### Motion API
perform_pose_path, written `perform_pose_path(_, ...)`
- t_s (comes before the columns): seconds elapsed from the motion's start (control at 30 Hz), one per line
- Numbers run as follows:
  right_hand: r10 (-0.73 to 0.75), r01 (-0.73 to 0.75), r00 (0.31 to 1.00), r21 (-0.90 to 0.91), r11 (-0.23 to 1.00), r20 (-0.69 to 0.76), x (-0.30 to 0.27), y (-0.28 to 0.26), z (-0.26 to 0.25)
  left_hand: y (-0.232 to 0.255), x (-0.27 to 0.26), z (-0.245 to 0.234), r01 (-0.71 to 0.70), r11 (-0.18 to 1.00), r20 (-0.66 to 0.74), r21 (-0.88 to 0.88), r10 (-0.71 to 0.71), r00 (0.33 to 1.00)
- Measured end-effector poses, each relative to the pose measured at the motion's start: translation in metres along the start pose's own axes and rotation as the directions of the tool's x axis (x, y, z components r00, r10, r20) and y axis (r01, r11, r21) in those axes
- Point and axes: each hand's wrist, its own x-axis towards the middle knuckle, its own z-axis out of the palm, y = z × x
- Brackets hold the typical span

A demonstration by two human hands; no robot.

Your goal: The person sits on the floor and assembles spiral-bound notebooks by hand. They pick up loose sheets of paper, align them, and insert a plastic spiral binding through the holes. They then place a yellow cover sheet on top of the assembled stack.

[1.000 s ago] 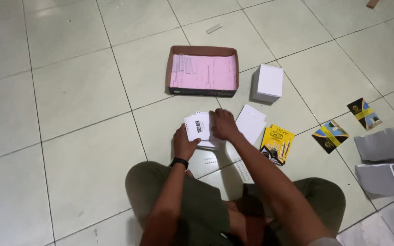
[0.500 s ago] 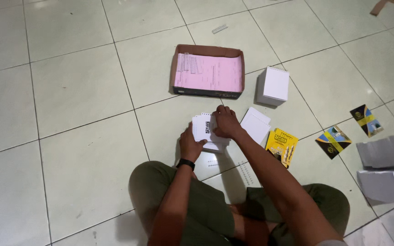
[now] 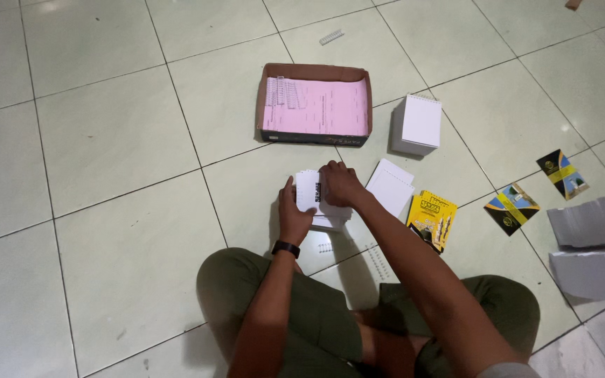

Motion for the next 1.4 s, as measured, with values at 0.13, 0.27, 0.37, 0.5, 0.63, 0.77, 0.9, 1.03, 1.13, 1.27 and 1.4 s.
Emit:
perform_pose_path(0.13,-0.011,0.011,1.000,0.023,1.000,-0.010,0.011,0.009,0.002,-0.016,0.007,0.002,0.035,0.976,-0.032,-0.214,-0.043,0.999)
perform_pose_path(0.27,-0.022,0.026,0.999,0.127,0.992,-0.028,0.008,0.016,-0.009,-0.017,0.011,0.003,0.020,0.963,-0.032,-0.267,-0.030,0.999)
perform_pose_path(0.37,-0.023,0.038,0.998,0.289,0.957,-0.053,0.007,0.033,-0.002,-0.027,0.015,0.002,-0.001,0.905,-0.033,-0.426,-0.015,0.999)
perform_pose_path(0.5,0.048,0.007,0.994,0.509,0.861,-0.096,-0.029,0.047,-0.024,-0.039,0.019,0.007,0.086,0.874,0.020,-0.478,-0.087,0.996)
perform_pose_path(0.63,0.212,-0.028,0.951,0.621,0.783,-0.225,-0.115,0.042,-0.050,-0.012,0.003,0.006,-0.025,0.966,-0.001,-0.257,0.025,1.000)
perform_pose_path(0.77,0.436,0.022,0.874,0.914,0.406,-0.215,-0.184,0.034,-0.026,0.055,-0.029,0.026,-0.147,0.981,0.132,-0.126,0.164,0.978)
perform_pose_path(0.9,0.513,0.152,0.808,0.945,0.290,-0.288,-0.180,0.066,0.065,0.018,-0.056,0.115,-0.043,0.997,0.294,-0.065,0.061,0.954)
perform_pose_path(1.03,0.547,0.085,0.761,0.890,0.449,-0.349,-0.191,0.065,0.067,0.044,-0.073,0.122,-0.093,0.988,0.245,-0.121,0.121,0.962)
perform_pose_path(1.13,0.468,0.237,0.747,0.847,0.476,-0.472,-0.189,0.078,0.108,0.026,-0.067,0.129,-0.106,0.990,0.240,-0.095,0.126,0.963)
perform_pose_path(1.27,0.523,0.184,0.683,0.813,0.552,-0.510,-0.186,0.068,0.113,0.006,-0.059,0.131,-0.114,0.986,0.323,-0.124,0.149,0.935)
perform_pose_path(1.4,0.559,0.075,0.723,0.850,0.521,-0.406,-0.178,0.065,0.129,0.014,-0.068,0.132,-0.027,1.000,0.373,-0.013,0.030,0.927)
